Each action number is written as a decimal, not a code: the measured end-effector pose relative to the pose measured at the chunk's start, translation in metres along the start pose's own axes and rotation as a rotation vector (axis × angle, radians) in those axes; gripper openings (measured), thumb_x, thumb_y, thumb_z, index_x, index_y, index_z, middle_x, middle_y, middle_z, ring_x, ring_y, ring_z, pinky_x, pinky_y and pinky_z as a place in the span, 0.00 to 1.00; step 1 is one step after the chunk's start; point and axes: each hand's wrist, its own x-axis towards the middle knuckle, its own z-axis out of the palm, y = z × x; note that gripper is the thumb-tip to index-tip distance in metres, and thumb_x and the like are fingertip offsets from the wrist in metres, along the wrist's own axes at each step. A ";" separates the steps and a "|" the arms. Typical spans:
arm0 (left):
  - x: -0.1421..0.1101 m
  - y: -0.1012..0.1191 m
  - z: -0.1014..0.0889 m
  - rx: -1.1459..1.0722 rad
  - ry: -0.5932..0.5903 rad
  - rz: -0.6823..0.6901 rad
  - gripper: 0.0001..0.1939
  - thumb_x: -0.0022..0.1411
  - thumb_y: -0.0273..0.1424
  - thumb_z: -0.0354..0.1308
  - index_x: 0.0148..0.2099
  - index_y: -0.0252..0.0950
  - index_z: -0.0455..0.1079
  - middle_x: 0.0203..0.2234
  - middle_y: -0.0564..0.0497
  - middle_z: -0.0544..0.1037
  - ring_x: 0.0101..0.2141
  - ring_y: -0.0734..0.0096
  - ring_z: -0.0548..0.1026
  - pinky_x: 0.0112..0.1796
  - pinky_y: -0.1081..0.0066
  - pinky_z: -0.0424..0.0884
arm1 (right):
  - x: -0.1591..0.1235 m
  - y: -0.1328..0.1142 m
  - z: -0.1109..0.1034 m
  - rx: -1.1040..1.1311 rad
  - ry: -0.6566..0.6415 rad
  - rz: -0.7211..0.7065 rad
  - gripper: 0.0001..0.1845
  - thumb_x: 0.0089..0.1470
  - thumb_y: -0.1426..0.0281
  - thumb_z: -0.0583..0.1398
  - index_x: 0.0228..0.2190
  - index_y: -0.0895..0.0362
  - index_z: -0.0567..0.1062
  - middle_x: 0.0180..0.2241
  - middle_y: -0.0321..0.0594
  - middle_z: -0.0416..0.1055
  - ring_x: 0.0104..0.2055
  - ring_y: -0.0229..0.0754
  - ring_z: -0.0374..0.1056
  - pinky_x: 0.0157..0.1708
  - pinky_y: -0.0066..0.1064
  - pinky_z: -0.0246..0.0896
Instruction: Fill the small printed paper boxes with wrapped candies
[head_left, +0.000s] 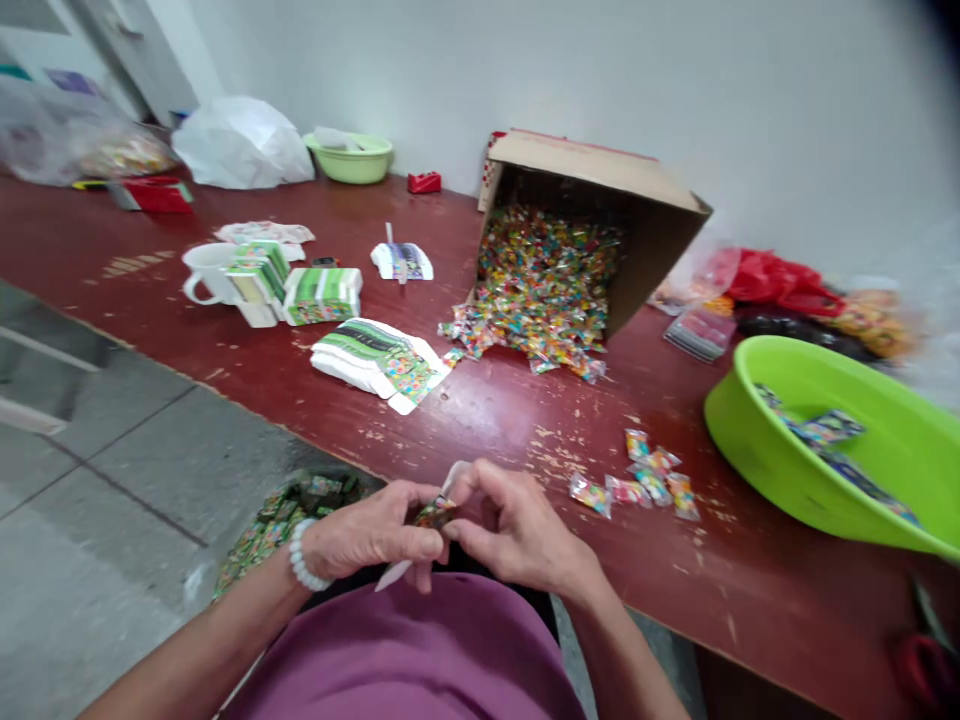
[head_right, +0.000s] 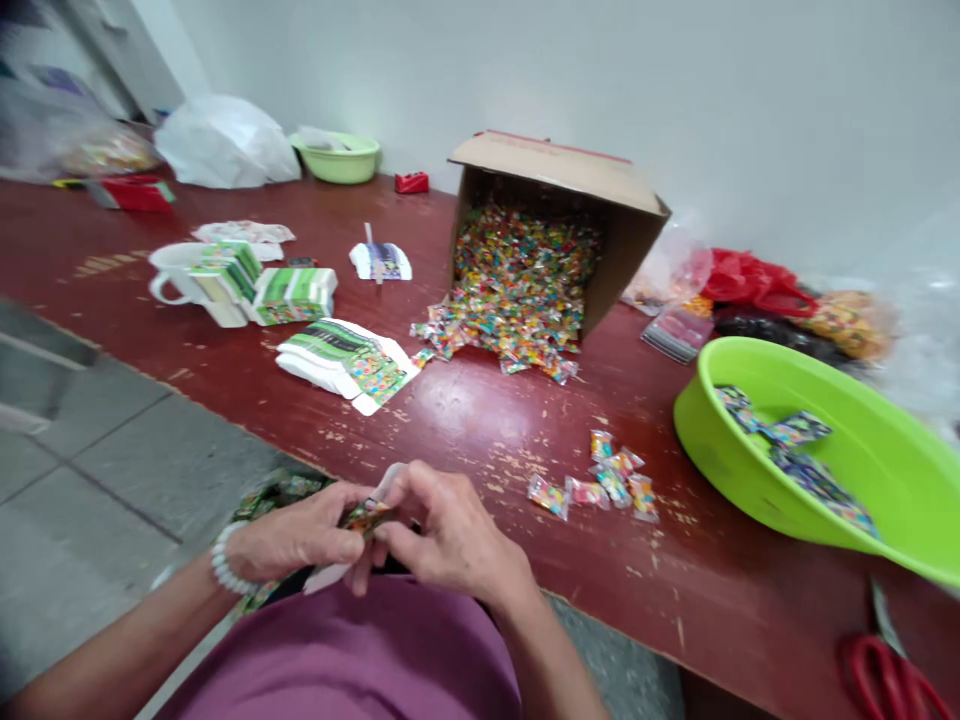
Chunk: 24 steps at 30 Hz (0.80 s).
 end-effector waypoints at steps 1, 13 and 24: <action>0.000 -0.002 -0.001 0.010 0.006 -0.008 0.16 0.54 0.41 0.65 0.38 0.34 0.73 0.25 0.53 0.78 0.26 0.72 0.75 0.32 0.75 0.66 | 0.000 0.002 0.000 0.024 -0.031 0.032 0.11 0.50 0.78 0.62 0.34 0.54 0.68 0.27 0.29 0.69 0.25 0.31 0.61 0.26 0.22 0.53; 0.015 0.000 0.016 -0.024 0.318 -0.023 0.16 0.61 0.42 0.60 0.36 0.32 0.72 0.27 0.51 0.75 0.25 0.71 0.74 0.29 0.71 0.72 | 0.005 0.028 0.036 0.247 0.551 0.198 0.13 0.50 0.68 0.65 0.38 0.54 0.72 0.35 0.35 0.69 0.26 0.33 0.61 0.25 0.24 0.58; 0.025 -0.021 0.021 -0.024 0.667 0.248 0.25 0.60 0.34 0.63 0.56 0.40 0.59 0.40 0.49 0.80 0.38 0.64 0.80 0.39 0.66 0.77 | 0.006 0.037 0.033 0.366 0.458 0.280 0.11 0.58 0.61 0.61 0.38 0.56 0.75 0.29 0.34 0.72 0.31 0.38 0.67 0.32 0.27 0.62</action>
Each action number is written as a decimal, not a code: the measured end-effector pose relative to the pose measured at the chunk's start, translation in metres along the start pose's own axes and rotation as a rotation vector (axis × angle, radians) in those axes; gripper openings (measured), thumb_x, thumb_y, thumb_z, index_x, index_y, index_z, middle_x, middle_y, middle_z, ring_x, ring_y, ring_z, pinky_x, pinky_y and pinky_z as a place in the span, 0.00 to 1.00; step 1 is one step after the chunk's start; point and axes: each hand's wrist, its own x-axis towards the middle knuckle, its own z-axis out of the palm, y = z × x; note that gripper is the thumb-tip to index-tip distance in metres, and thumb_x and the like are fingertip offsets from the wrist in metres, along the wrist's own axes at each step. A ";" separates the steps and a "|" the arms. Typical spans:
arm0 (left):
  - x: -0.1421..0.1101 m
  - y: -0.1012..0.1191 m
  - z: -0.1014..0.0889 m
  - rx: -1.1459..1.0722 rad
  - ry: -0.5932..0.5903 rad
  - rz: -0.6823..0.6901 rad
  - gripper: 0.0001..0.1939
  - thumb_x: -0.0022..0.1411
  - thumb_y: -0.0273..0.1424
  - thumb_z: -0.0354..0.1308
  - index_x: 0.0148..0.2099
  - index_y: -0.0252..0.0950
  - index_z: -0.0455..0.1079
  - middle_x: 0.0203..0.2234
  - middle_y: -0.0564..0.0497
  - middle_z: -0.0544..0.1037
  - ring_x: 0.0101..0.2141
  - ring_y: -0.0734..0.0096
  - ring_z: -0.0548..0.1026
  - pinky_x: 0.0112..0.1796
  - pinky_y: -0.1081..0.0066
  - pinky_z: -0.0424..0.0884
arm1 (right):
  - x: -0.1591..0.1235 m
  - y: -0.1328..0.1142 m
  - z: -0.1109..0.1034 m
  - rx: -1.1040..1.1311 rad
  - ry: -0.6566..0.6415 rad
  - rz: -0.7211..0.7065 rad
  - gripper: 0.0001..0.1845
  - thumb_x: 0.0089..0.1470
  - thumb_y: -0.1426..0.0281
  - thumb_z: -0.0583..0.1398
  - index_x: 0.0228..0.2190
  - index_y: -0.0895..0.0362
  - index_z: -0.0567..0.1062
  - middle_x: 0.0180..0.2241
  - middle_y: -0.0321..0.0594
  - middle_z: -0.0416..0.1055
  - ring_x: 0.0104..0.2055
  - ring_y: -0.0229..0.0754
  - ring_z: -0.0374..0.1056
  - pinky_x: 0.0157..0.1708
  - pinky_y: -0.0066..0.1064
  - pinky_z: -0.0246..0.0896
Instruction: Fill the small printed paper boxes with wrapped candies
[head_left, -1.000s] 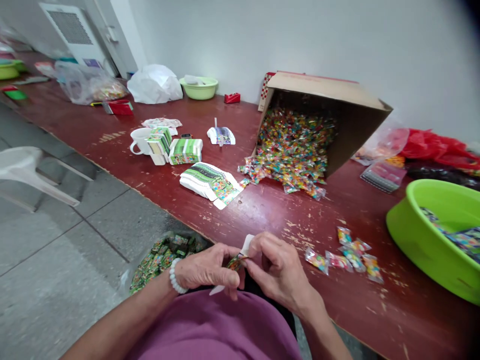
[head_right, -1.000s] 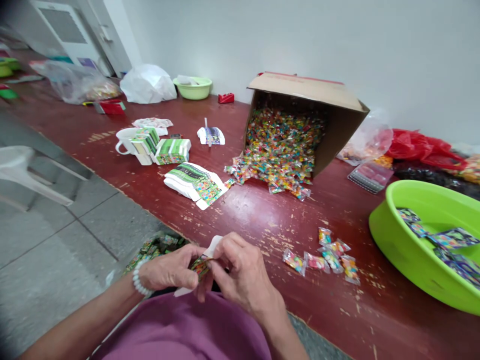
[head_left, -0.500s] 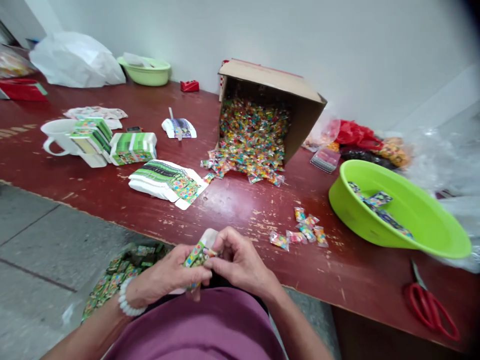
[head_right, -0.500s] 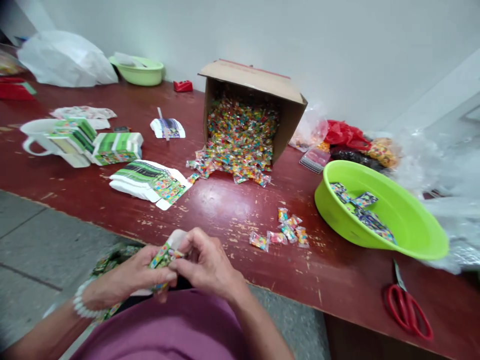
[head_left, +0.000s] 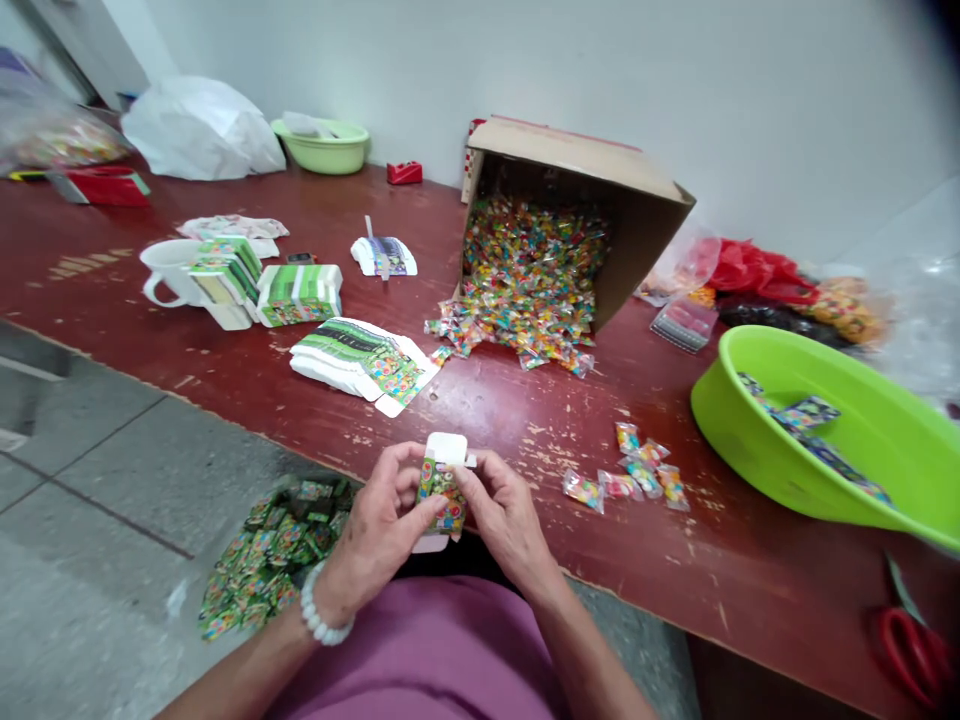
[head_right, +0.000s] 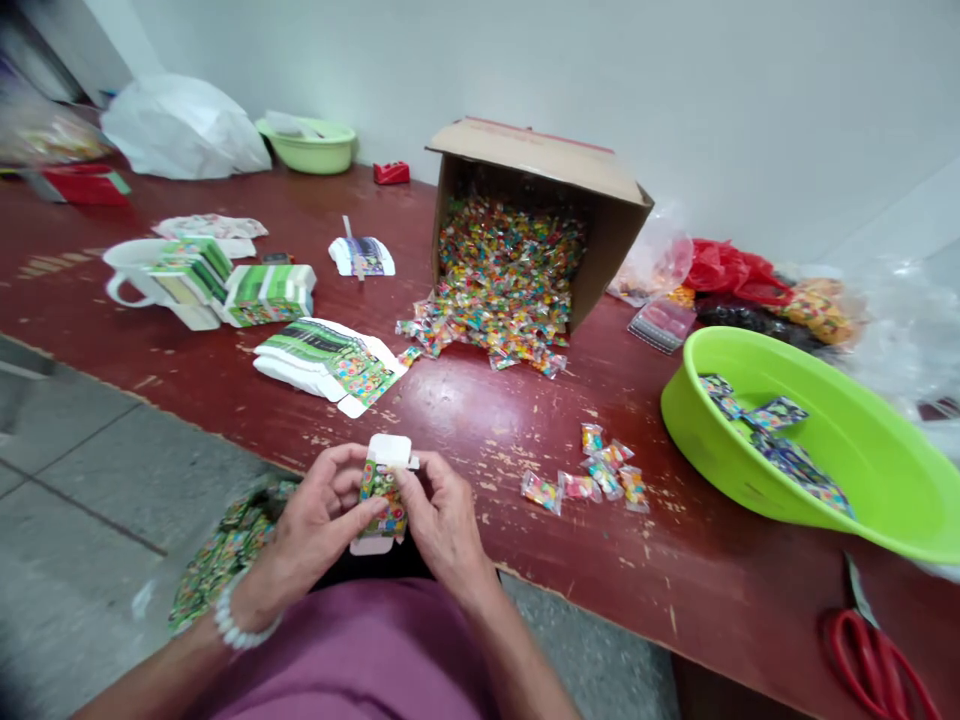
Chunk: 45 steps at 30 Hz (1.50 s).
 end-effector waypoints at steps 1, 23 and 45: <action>-0.002 0.000 0.001 -0.042 0.027 -0.004 0.28 0.60 0.34 0.64 0.58 0.41 0.55 0.40 0.49 0.80 0.37 0.64 0.80 0.37 0.66 0.77 | -0.001 0.002 0.003 0.065 0.006 0.012 0.15 0.58 0.62 0.61 0.46 0.54 0.73 0.32 0.35 0.73 0.34 0.39 0.69 0.34 0.27 0.64; -0.004 0.009 -0.016 0.052 -0.141 0.036 0.10 0.64 0.35 0.59 0.47 0.38 0.70 0.43 0.48 0.79 0.44 0.64 0.75 0.47 0.67 0.71 | 0.013 0.004 -0.007 0.213 -0.142 0.104 0.15 0.48 0.61 0.69 0.35 0.56 0.77 0.29 0.34 0.71 0.30 0.37 0.66 0.33 0.28 0.63; 0.003 0.015 0.003 -0.044 -0.157 -0.233 0.30 0.65 0.52 0.50 0.60 0.38 0.67 0.27 0.50 0.76 0.24 0.68 0.73 0.23 0.72 0.73 | 0.013 0.003 0.001 0.055 -0.186 0.095 0.09 0.52 0.65 0.65 0.27 0.57 0.71 0.20 0.32 0.71 0.18 0.34 0.67 0.19 0.24 0.61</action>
